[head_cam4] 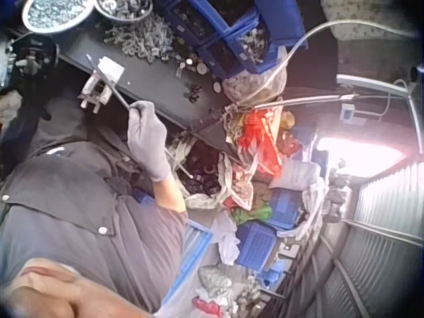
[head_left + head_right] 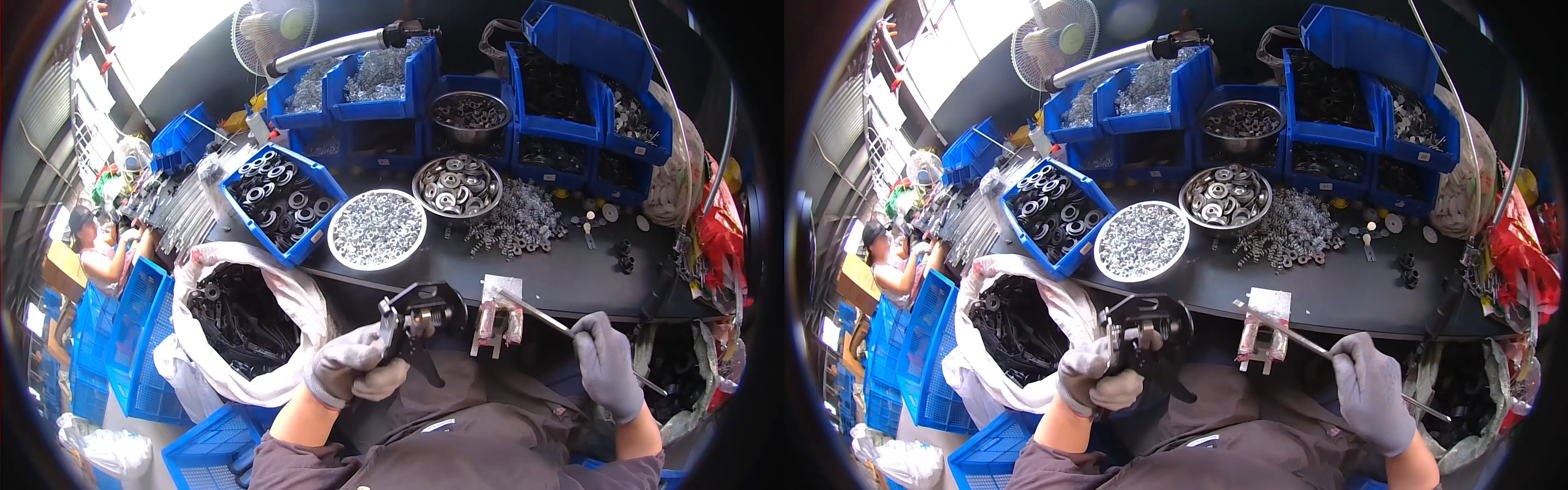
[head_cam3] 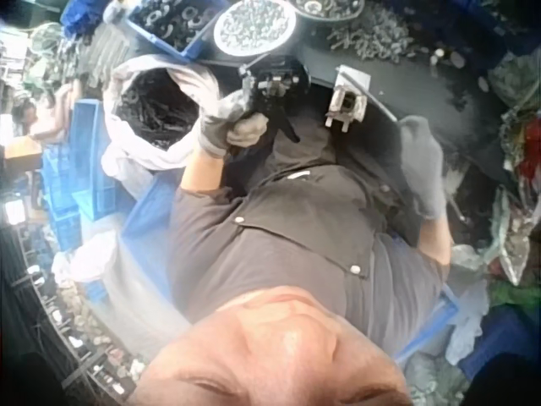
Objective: The person assembles components onto a metal tube by hand, attaching washers, brackets, plastic parts, and pins, then secures them with an electric screwdriver.
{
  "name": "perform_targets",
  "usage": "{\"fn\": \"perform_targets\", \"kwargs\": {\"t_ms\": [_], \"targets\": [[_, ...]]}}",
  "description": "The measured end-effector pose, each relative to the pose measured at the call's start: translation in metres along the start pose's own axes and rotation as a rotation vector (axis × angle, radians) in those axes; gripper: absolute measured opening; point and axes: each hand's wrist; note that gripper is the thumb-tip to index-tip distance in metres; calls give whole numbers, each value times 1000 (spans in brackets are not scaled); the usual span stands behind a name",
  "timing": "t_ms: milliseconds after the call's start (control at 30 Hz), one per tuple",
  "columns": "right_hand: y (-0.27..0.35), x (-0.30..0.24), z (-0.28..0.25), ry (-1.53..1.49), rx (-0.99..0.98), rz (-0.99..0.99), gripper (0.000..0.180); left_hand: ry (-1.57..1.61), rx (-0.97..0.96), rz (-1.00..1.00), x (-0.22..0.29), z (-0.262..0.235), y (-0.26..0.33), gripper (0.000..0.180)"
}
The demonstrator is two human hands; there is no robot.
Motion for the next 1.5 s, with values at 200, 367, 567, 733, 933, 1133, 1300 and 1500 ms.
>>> {"fn": "perform_targets", "kwargs": {"t_ms": [200, 367, 567, 733, 933, 1133, 1300, 1500], "targets": [[-3, 1, 11, -39, -209, -155, 15, 41, -32, -6, -20, 3, 25, 74], [1, -5, 22, -362, -375, -30, 9, 60, -25, -62, -33, -1, 38, 77], [-4, -12, 28, -388, -483, -93, 7, 20, -185, -66, -43, -4, 51, 63], [-9, -1, 24, -359, -564, -203, 9, -26, -163, -127, -50, -10, 60, 61], [-12, -3, 15, -442, -824, 59, 15, -145, -149, -223, -54, -2, 58, 61], [11, 9, 39, -526, -549, -165, 12, -11, -184, -200, -44, -7, 56, 57], [12, -3, 34, -561, -701, 114, 13, 9, -187, -218, -41, -10, 50, 58], [16, 3, 48, -369, -464, -324, 11, 26, -165, -224, -43, -10, 41, 63]]}}
Point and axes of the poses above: each hand's wrist, its own y-axis away from the middle knuckle, its own z-axis out of the palm, x = y × z
